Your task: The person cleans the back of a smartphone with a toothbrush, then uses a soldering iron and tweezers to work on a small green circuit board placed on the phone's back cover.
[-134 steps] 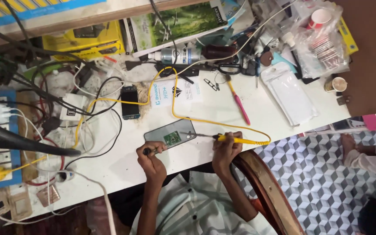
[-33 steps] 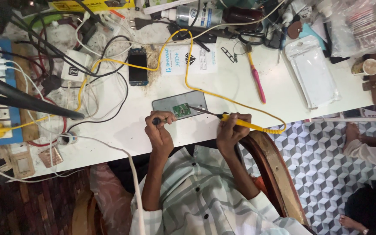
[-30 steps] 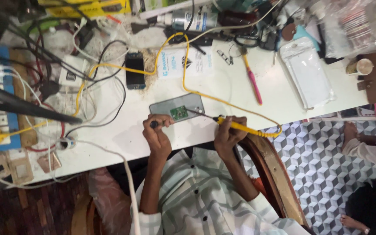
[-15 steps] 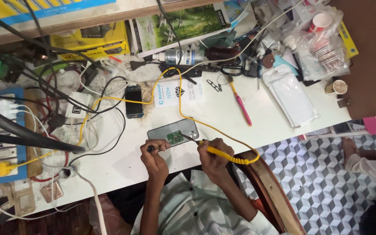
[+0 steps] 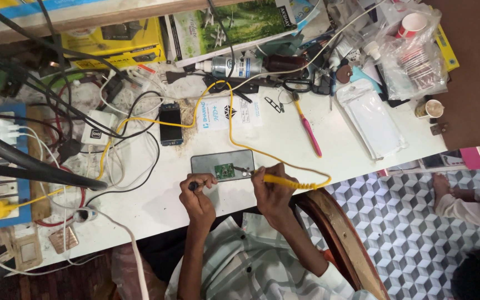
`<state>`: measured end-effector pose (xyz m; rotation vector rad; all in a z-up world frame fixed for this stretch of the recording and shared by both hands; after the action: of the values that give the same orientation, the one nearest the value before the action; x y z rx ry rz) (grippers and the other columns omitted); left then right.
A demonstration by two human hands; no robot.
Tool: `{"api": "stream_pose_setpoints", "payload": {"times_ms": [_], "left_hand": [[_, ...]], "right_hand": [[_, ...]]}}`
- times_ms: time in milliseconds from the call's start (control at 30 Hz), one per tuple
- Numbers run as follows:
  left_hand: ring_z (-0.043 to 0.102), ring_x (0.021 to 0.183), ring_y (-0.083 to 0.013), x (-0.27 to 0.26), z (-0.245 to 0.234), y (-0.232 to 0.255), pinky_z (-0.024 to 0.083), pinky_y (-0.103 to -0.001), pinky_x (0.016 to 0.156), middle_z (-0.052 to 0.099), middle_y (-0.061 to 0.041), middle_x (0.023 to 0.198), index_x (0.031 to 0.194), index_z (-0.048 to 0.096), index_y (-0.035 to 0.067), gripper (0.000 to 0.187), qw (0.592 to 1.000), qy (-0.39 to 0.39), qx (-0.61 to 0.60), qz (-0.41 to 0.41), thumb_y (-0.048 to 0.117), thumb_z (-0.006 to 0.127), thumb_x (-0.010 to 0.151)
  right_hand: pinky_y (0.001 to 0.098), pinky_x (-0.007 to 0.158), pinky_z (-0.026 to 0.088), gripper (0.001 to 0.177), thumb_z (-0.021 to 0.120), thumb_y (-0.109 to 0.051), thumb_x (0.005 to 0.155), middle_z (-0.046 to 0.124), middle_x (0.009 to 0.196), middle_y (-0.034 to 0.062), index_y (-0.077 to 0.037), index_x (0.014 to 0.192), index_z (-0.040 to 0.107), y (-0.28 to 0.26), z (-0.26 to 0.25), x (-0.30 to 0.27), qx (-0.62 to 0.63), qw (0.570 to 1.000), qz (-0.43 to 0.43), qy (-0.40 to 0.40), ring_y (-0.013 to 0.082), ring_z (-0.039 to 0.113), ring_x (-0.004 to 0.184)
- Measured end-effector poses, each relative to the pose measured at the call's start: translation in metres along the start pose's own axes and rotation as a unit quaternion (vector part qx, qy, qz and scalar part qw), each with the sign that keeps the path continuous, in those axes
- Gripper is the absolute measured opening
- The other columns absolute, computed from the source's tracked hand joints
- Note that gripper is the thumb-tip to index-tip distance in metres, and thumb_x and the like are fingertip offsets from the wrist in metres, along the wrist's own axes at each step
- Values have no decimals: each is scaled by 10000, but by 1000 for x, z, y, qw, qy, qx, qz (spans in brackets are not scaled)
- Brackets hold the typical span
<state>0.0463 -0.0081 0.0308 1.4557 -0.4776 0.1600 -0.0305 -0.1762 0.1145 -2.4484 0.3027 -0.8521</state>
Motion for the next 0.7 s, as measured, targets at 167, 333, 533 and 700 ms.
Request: {"api": "stream_pose_setpoints", "payload": {"times_ms": [167, 333, 533, 700], "left_hand": [[586, 810, -221, -1, -1, -1, 551, -384, 841, 543, -158, 886, 1131, 361, 4, 307, 1000, -5, -2, -1, -184, 231, 926], [562, 810, -221, 0, -1, -3, 538, -373, 819, 562, -155, 894, 1134, 363, 21, 280, 1000, -11, 5, 13, -170, 238, 971], [573, 812, -219, 3, -1, -1, 529, -379, 836, 562, -151, 897, 1164, 354, 17, 260, 1000, -1, -10, 0, -144, 236, 998], [593, 821, -210, 4, -2, -3, 560, -376, 837, 562, -151, 923, 1197, 351, 3, 238, 1000, -1, -23, -10, -122, 240, 1028]], "right_hand": [[320, 579, 324, 142, 597, 93, 1067, 595, 899, 163, 90, 1208, 574, -25, -8, 9, -122, 970, -188, 93, 212, 559, 686], [321, 480, 306, 136, 691, -35, 988, 577, 692, 74, 38, 923, 598, -5, -4, 12, 117, 988, 97, 32, 128, 449, 494], [259, 525, 392, 189, 604, -107, 1082, 560, 744, 30, -11, 959, 498, 15, 1, -17, 190, 962, 162, 112, 89, 486, 565], [245, 428, 405, 199, 518, -196, 1085, 484, 727, 14, -63, 981, 414, 60, 13, -41, 344, 886, 222, 220, 73, 450, 504]]}}
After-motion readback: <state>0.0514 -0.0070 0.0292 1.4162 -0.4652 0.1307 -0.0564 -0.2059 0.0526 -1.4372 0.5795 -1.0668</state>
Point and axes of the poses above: each hand's wrist, its own x-axis towards the middle knuckle, its own z-axis out of the palm, y = z × x, the point moved 5 cm from there along x, towards the middle knuckle
